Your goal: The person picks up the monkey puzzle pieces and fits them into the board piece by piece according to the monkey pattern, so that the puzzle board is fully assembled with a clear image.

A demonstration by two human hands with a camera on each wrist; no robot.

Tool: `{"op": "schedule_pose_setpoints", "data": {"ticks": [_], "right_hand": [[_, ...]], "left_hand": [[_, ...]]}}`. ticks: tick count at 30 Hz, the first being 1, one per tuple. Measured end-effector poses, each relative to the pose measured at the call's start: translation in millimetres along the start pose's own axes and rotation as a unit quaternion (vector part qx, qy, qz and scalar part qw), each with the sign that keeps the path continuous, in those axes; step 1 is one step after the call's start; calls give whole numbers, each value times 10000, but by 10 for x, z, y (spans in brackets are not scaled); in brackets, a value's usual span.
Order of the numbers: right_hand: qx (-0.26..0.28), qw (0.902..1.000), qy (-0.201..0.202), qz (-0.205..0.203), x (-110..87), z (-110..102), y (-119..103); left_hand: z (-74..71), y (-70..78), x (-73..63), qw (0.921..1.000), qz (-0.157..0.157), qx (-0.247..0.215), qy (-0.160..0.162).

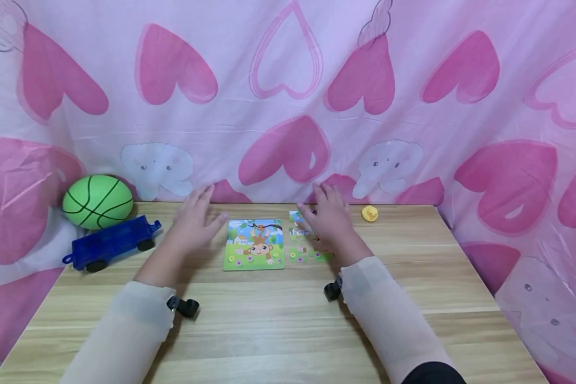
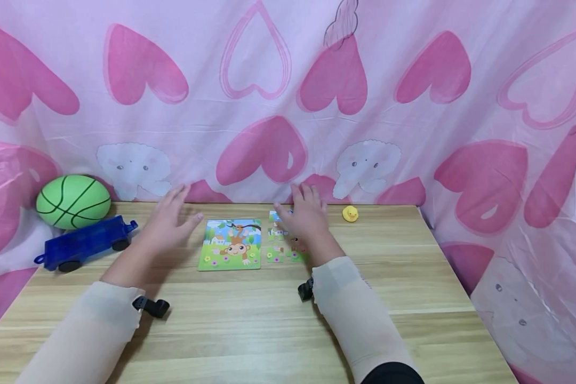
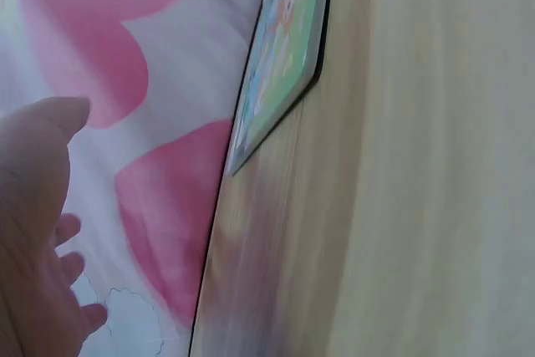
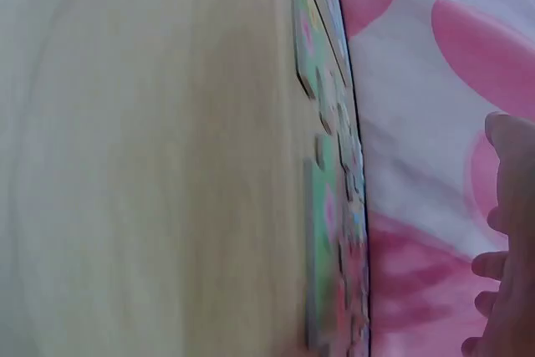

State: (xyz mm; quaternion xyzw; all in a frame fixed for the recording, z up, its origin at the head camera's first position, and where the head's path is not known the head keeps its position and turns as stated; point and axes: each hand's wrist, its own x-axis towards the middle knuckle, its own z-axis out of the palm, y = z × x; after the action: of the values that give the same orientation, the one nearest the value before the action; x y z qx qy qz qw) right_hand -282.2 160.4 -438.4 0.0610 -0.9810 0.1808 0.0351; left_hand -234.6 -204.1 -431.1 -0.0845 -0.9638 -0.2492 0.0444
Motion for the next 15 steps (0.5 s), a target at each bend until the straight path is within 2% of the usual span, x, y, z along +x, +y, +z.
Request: {"op": "schedule_pose_setpoints", "data": {"ticks": [4, 8, 11, 15], "right_hand": [[170, 9996, -1, -216, 17, 39, -53], [455, 9979, -62, -455, 49, 54, -58], [746, 9953, -224, -575, 70, 50, -46], [1199, 9889, -578, -664, 103, 68, -9]], "left_hand": [[50, 9, -105, 9982, -2, -504, -330], [104, -2, -178, 9955, -78, -777, -542], [138, -29, -205, 9937, -73, -861, -714], [171, -75, -248, 9888, -5, -1004, -1107]]}}
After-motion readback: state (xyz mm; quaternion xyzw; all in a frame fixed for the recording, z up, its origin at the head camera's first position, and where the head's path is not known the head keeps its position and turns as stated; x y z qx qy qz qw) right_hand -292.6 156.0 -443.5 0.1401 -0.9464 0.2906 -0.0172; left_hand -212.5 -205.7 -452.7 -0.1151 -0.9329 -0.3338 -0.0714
